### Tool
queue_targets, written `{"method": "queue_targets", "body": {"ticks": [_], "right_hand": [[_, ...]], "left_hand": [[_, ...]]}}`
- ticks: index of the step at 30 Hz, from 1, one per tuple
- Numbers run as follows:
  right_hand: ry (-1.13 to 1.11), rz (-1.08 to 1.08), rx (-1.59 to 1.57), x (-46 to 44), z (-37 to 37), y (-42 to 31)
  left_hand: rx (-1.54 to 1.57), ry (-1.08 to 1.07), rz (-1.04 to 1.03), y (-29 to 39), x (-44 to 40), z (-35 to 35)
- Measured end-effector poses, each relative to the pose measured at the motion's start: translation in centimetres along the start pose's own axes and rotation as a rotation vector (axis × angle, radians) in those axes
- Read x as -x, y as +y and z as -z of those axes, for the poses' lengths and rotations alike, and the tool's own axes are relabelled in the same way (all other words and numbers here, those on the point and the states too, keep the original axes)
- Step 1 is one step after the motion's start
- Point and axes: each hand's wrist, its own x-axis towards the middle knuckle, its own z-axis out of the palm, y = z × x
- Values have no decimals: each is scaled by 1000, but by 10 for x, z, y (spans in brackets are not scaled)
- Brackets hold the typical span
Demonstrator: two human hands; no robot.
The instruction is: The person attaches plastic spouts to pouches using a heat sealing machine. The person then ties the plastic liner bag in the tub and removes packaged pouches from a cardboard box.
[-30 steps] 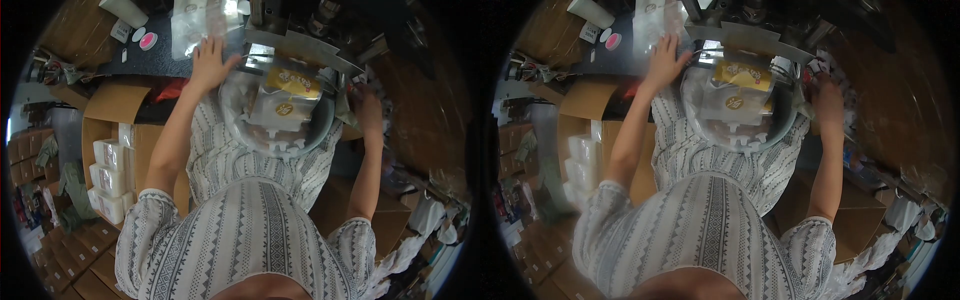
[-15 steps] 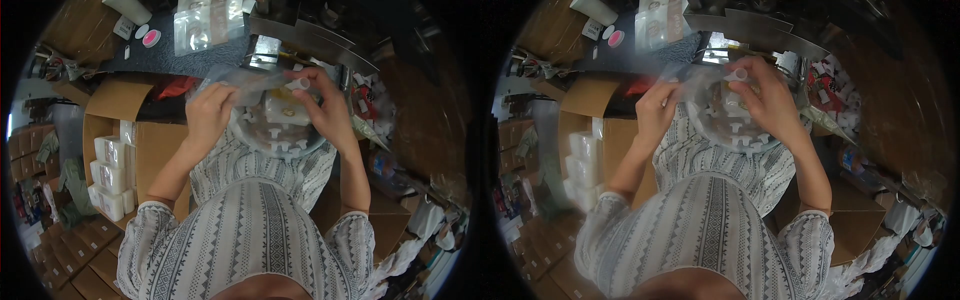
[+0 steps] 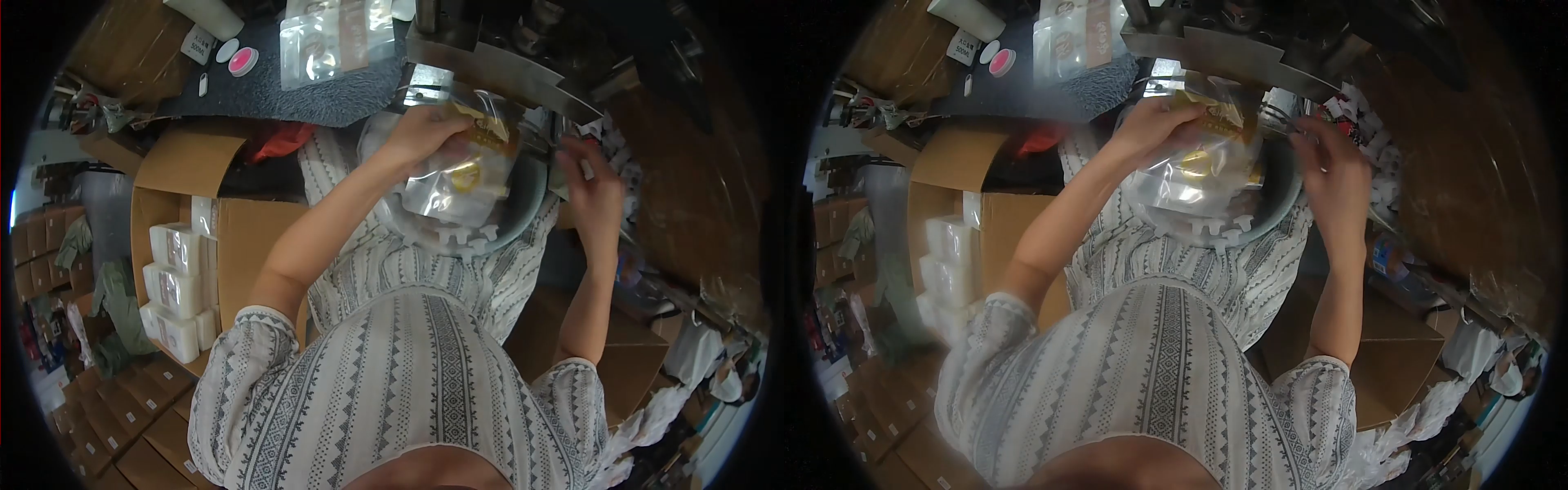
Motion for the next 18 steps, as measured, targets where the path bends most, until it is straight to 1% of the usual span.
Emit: {"method": "queue_targets", "body": {"ticks": [1, 2, 3, 4, 5, 7, 8, 9, 11, 12, 13, 14, 15, 16, 17, 18], "right_hand": [[13, -148, 142, -1, 5, 8], [11, -152, 140, -3, 6, 22], [-67, -257, 363, -8, 3, 40], [-141, -359, 585, -11, 3, 52], [-134, -358, 585, -14, 5, 56], [-112, -220, 397, -12, 6, 60], [-114, -220, 395, -11, 6, 60], [-140, -246, 406, -13, 6, 59], [-159, -273, 415, -19, 7, 61], [-171, -276, 394, -19, 9, 65], [-186, -282, 376, -18, 10, 68], [-189, -286, 379, -16, 12, 66], [-146, -286, 328, -16, 15, 58], [-102, -285, 275, -16, 17, 51], [-105, -282, 274, -16, 16, 43], [-94, -218, 77, -15, 14, 33]], "left_hand": [[-24, -8, -1, 0, 2, 1], [-49, -17, 2, -1, 4, 2], [-50, -19, 7, -4, 1, 11], [-369, 149, -228, -4, -11, 29], [-684, 322, -469, 1, -24, 49], [-1070, 755, -1055, 17, -46, 97], [-1223, 795, -902, 14, -49, 109], [-1224, 800, -907, 4, -45, 109], [-1573, 601, -1043, -20, -21, 103], [-1587, 629, -998, -21, -6, 96], [-1587, 620, -994, -20, 4, 99], [-1518, 626, -843, -17, 12, 108], [-1443, 635, -695, -16, 19, 112], [-1442, 638, -692, -16, 25, 111], [-1391, 678, -690, -16, 31, 109], [-1341, 716, -685, -16, 39, 108]]}}
